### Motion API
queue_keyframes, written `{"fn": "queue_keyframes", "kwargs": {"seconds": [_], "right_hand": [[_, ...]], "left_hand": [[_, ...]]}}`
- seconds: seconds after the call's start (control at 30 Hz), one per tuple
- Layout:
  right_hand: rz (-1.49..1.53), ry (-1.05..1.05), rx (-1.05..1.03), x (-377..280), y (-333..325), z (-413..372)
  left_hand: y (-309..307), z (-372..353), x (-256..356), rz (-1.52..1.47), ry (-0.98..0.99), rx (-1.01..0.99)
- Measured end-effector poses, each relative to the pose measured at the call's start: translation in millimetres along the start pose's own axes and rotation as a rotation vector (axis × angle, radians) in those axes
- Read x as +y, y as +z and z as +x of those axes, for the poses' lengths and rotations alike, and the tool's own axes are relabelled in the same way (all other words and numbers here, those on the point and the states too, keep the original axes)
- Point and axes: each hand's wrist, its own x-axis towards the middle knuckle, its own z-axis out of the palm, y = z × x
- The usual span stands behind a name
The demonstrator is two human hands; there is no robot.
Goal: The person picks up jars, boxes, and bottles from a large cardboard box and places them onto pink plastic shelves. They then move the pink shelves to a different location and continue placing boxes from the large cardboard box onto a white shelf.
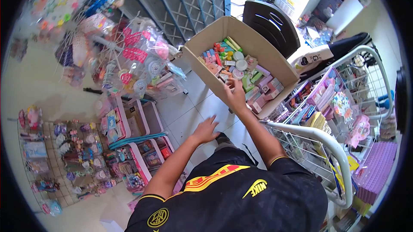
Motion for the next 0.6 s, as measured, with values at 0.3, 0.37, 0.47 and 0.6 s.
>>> {"fn": "queue_keyframes", "kwargs": {"seconds": [0.3, 0.37, 0.47, 0.6], "right_hand": [[-0.742, -0.379, -1.421, 90.6, 92.2, -96.3], [-0.958, -0.366, -1.815, 90.5, 108.2, -136.1], [-0.913, -0.597, -2.099, 114.5, 127.5, -205.5], [-1.098, -0.801, -2.427, 102.1, 171.3, -318.6]], "left_hand": [[176.0, -300.4, 16.5, -0.575, -0.83, 0.016], [202.3, -340.8, 49.8, -0.674, -0.987, 0.185], [274.5, -381.0, 113.5, -0.815, -1.194, 0.597], [320.6, -404.3, 214.2, -1.111, -1.434, 1.155]]}}
